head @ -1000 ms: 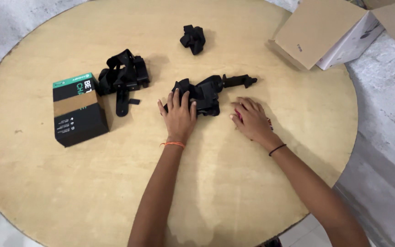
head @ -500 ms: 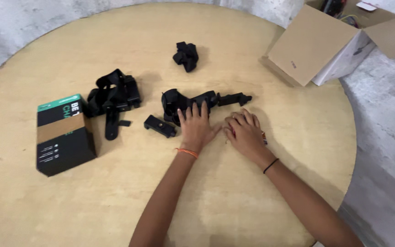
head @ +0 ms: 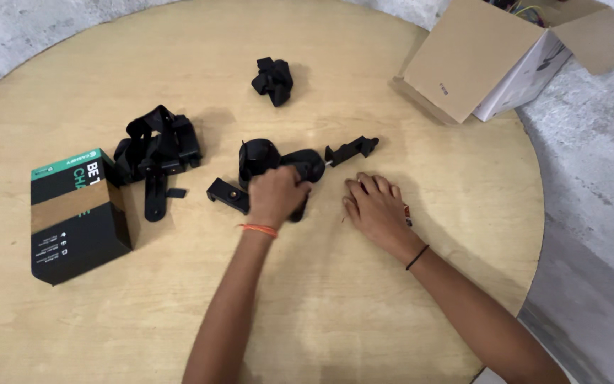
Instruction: The person wipes a black power strip with a patterned cloth, then wipes a bundle of multicolored wires, and finally wipes a black camera head strap. The person places the power strip and wire bundle into a cardboard box.
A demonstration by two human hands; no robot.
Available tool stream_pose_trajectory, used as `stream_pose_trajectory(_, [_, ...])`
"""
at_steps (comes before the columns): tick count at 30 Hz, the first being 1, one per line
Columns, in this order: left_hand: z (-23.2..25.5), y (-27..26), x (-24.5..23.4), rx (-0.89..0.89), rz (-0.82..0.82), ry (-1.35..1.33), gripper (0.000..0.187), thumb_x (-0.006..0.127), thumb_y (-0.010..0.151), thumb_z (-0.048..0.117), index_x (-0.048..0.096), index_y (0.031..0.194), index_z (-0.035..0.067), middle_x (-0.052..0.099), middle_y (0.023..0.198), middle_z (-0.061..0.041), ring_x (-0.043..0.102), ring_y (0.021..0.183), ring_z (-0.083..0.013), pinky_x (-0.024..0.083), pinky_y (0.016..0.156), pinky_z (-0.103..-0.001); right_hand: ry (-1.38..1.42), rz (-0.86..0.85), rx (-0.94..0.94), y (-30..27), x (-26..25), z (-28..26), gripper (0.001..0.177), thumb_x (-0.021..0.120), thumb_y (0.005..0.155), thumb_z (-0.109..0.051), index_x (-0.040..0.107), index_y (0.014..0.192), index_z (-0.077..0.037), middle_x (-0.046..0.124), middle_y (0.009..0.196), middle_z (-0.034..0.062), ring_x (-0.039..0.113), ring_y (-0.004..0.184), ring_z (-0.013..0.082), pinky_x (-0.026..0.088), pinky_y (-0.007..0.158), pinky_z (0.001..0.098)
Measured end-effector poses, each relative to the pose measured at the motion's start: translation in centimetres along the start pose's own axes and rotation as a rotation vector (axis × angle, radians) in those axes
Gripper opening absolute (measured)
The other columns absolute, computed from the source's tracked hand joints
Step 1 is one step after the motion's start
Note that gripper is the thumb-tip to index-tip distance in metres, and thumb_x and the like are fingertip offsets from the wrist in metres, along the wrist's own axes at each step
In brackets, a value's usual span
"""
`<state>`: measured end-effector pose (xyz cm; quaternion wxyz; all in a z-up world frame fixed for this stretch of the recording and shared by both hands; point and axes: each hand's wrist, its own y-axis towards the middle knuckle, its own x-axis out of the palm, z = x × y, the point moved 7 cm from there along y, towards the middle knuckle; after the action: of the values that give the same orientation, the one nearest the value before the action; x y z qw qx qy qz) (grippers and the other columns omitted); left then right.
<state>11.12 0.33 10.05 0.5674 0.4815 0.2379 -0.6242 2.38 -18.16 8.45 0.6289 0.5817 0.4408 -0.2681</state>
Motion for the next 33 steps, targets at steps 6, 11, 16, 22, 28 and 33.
stream_pose_trajectory(6, [-1.8, -1.0, -2.1, -0.071, -0.008, 0.199, 0.04, 0.085, 0.077, 0.044, 0.072, 0.098, 0.013, 0.075, 0.095, -0.01, 0.073, 0.093, -0.0307, 0.056, 0.083, -0.046, 0.001, -0.003, -0.006, 0.0, 0.1, 0.0, 0.037, 0.058, 0.098, -0.033, 0.063, 0.129, -0.012, 0.058, 0.136, 0.0115, 0.049, 0.127, 0.0319, 0.037, 0.1, 0.0511])
stream_pose_trajectory(11, [-2.0, -1.7, -2.3, -0.073, -0.114, 0.207, 0.05, 0.089, 0.07, 0.03, 0.067, 0.113, 0.019, 0.069, 0.115, -0.008, 0.069, 0.106, -0.0304, 0.056, 0.081, -0.046, -0.021, 0.008, -0.027, -0.1, 0.2, 0.0, 0.038, 0.058, 0.098, -0.033, 0.063, 0.129, -0.012, 0.058, 0.136, 0.0107, 0.05, 0.127, 0.0312, 0.037, 0.102, 0.0511])
stream_pose_trajectory(16, [-3.6, -1.9, -1.3, -0.092, -0.279, 0.354, 0.041, 0.09, 0.068, 0.026, 0.071, 0.102, 0.013, 0.07, 0.112, -0.009, 0.071, 0.103, -0.0292, 0.057, 0.084, -0.044, -0.019, -0.028, -0.013, -0.2, 0.4, 0.1, 0.039, 0.058, 0.098, -0.034, 0.063, 0.129, -0.011, 0.058, 0.135, 0.0116, 0.051, 0.126, 0.0313, 0.037, 0.103, 0.0513])
stream_pose_trajectory(22, [-0.2, -1.7, -0.5, 0.114, -0.084, 0.331, 0.01, 0.079, 0.084, 0.014, 0.077, 0.093, 0.01, 0.076, 0.096, -0.014, 0.074, 0.096, -0.0319, 0.059, 0.079, -0.044, -0.029, -0.003, -0.027, -0.1, 0.0, -0.2, 0.038, 0.057, 0.098, -0.033, 0.064, 0.129, -0.011, 0.059, 0.134, 0.012, 0.051, 0.126, 0.0316, 0.037, 0.102, 0.0509])
stream_pose_trajectory(28, [0.6, -1.7, -6.1, 0.058, -0.101, -0.208, 0.041, 0.087, 0.069, 0.015, 0.076, 0.108, 0.014, 0.076, 0.1, -0.013, 0.074, 0.094, -0.0305, 0.057, 0.082, -0.042, -0.004, -0.018, -0.029, -0.2, 0.0, -0.2, 0.04, 0.057, 0.098, -0.033, 0.064, 0.129, -0.009, 0.058, 0.134, 0.012, 0.05, 0.125, 0.0309, 0.037, 0.103, 0.0504])
stream_pose_trajectory(33, [-0.7, -1.6, -11.2, 0.013, 0.158, -0.326, 0.036, 0.084, 0.075, 0.01, 0.074, 0.11, 0.012, 0.076, 0.102, -0.013, 0.074, 0.096, -0.0297, 0.058, 0.083, -0.04, -0.013, -0.018, -0.032, -0.2, 0.2, -0.1, 0.039, 0.057, 0.099, -0.033, 0.063, 0.129, -0.01, 0.058, 0.134, 0.0119, 0.05, 0.125, 0.0307, 0.037, 0.104, 0.0506])
